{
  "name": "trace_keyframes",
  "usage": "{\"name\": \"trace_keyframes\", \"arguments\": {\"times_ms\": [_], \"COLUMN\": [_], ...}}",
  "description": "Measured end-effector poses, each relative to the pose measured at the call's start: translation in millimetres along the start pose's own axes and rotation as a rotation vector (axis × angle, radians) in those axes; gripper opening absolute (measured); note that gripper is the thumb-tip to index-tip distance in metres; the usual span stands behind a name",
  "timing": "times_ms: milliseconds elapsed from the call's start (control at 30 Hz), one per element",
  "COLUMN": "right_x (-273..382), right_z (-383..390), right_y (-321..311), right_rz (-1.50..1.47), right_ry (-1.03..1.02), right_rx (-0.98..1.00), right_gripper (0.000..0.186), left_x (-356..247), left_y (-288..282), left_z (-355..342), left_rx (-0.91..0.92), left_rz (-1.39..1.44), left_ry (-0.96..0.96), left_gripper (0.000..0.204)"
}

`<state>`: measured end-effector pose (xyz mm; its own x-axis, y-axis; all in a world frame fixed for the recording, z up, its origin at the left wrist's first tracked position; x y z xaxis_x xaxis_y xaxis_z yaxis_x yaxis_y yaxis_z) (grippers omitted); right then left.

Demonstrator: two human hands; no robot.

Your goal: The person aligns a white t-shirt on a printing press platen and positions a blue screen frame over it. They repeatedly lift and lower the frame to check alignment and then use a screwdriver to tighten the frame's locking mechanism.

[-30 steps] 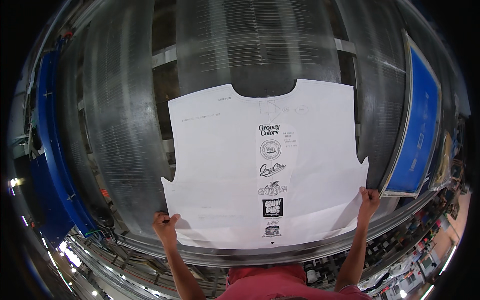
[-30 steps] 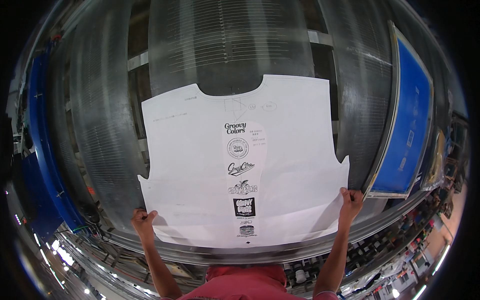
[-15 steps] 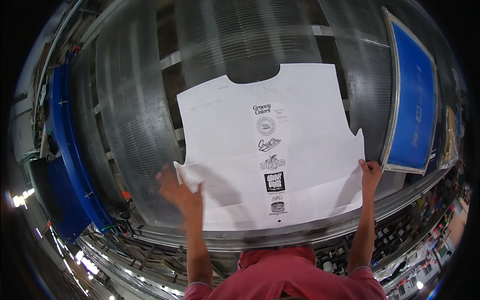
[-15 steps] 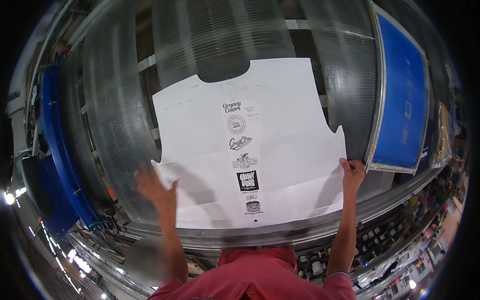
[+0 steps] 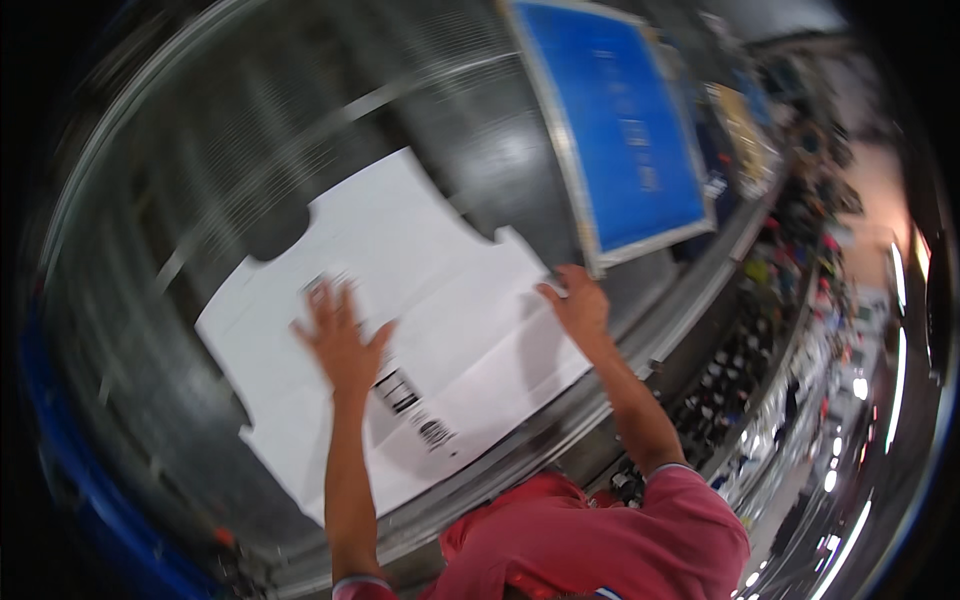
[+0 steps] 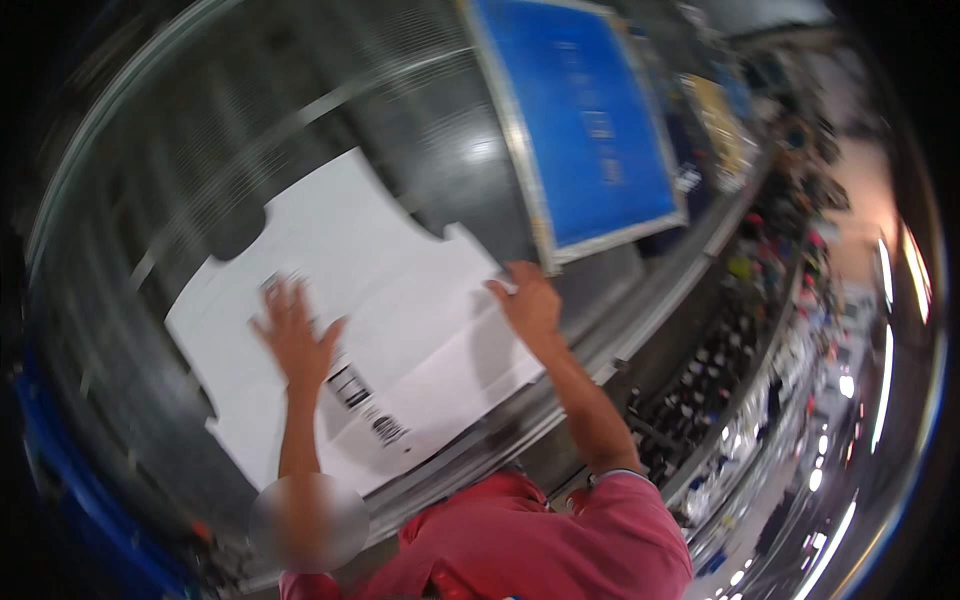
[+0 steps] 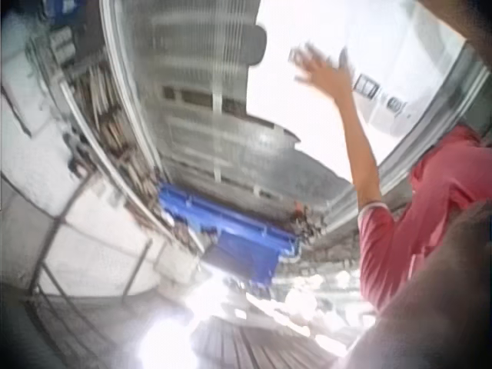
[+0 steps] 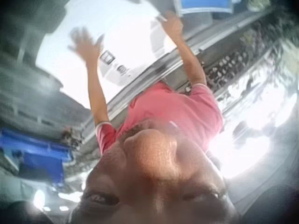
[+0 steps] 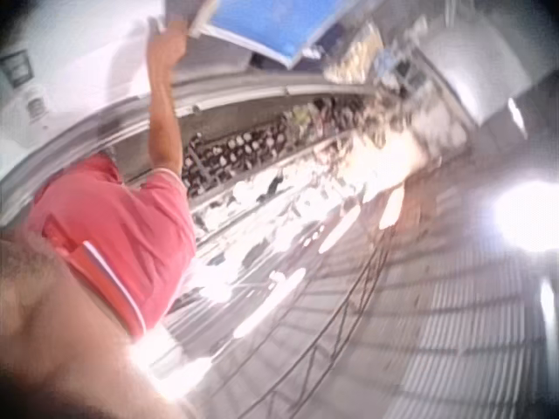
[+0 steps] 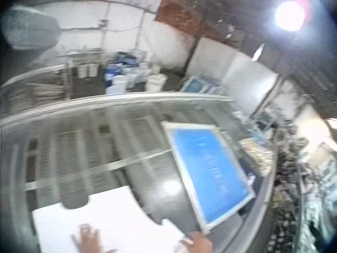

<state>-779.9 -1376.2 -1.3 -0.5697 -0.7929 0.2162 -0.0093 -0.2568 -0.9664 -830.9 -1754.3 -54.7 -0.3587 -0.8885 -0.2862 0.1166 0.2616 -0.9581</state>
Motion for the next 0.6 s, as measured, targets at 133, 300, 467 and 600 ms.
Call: {"name": "trace_keyframes", "arguments": {"times_ms": [133, 300, 467, 600], "right_x": [-59, -175, -180, -243], "right_z": [-78, -165, -181, -217], "right_y": [-47, -13, 30, -25], "right_rz": [-0.107, -0.320, -0.911, -1.711], "right_ry": [0.068, 0.968, 1.054, 0.783], "right_rx": [-0.577, -0.189, -0.379, -0.408], "right_gripper": [0.044, 0.054, 0.038, 0.024], "left_x": [-2, 4, 34, -7], "left_y": [-1, -3, -31, -41], "left_z": [-3, 2, 22, 42], "left_rx": [0.021, 0.024, -0.146, -0.506], "left_rz": [-0.116, -0.056, 0.433, 0.645], "left_ry": [0.005, 0.026, -0.107, -0.162], "left_gripper": [0.091, 0.085, 0.075, 0.058]}}
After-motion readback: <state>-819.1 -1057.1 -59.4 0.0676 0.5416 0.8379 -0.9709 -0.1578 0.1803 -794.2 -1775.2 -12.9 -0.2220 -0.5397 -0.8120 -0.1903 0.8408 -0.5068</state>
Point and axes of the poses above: each hand's wrist, its own z-axis away from the middle knuckle, its own y-axis out of the palm, x = y × z, the point moved 3 cm from there along -z, towards the middle knuckle, and after that the axes turned 14 degrees about y, right-handed, at the moved point
